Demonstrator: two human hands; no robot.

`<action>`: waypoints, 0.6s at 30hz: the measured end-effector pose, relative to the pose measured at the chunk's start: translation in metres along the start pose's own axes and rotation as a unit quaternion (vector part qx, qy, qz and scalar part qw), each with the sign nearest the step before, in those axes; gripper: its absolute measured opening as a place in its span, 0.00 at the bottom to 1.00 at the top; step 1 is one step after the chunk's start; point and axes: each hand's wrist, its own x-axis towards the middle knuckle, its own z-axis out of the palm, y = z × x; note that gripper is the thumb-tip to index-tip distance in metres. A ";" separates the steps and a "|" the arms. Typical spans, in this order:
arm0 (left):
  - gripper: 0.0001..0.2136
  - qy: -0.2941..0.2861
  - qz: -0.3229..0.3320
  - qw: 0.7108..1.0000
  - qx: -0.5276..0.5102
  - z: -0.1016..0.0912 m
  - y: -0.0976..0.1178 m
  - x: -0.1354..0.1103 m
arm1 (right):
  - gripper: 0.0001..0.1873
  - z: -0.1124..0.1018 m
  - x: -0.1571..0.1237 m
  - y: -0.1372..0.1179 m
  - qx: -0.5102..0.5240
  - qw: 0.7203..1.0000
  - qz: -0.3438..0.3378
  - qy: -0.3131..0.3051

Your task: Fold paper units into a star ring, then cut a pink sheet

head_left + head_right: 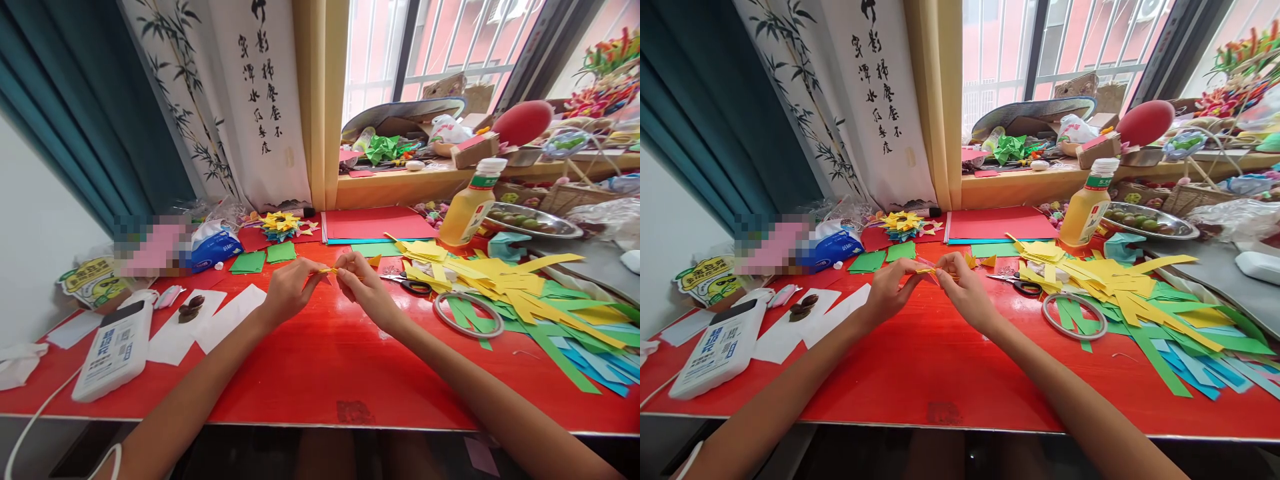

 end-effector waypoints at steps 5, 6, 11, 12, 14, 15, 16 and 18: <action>0.04 -0.002 -0.001 1.000 0.003 -0.001 0.000 0.000 | 0.10 -0.002 -0.001 -0.004 -0.068 0.998 -0.004 -0.018; 0.04 -0.003 -0.002 1.000 0.003 -0.001 0.000 0.001 | 0.11 -0.002 -0.002 -0.005 -0.075 0.997 -0.006 -0.023; 0.03 -0.004 -0.007 1.000 0.008 -0.003 0.002 0.001 | 0.12 -0.001 -0.002 -0.008 -0.072 0.997 0.001 -0.030; 0.03 -0.003 -0.006 1.000 0.010 -0.003 0.002 0.001 | 0.12 0.000 -0.002 -0.008 -0.066 0.997 0.005 -0.028; 0.03 -0.004 -0.004 1.000 0.015 -0.002 0.001 0.001 | 0.11 0.001 -0.002 -0.007 -0.052 0.998 0.014 -0.027; 0.03 -0.004 0.000 1.000 0.018 -0.002 0.000 0.001 | 0.11 0.002 -0.002 -0.006 -0.045 0.999 0.017 -0.025; 0.04 -0.005 0.005 1.000 0.021 -0.001 0.000 0.001 | 0.10 0.002 -0.002 -0.006 -0.041 0.999 0.019 -0.023; 0.04 -0.009 0.017 0.999 0.029 0.000 -0.001 0.000 | 0.09 0.003 -0.001 -0.004 -0.037 0.999 0.022 -0.014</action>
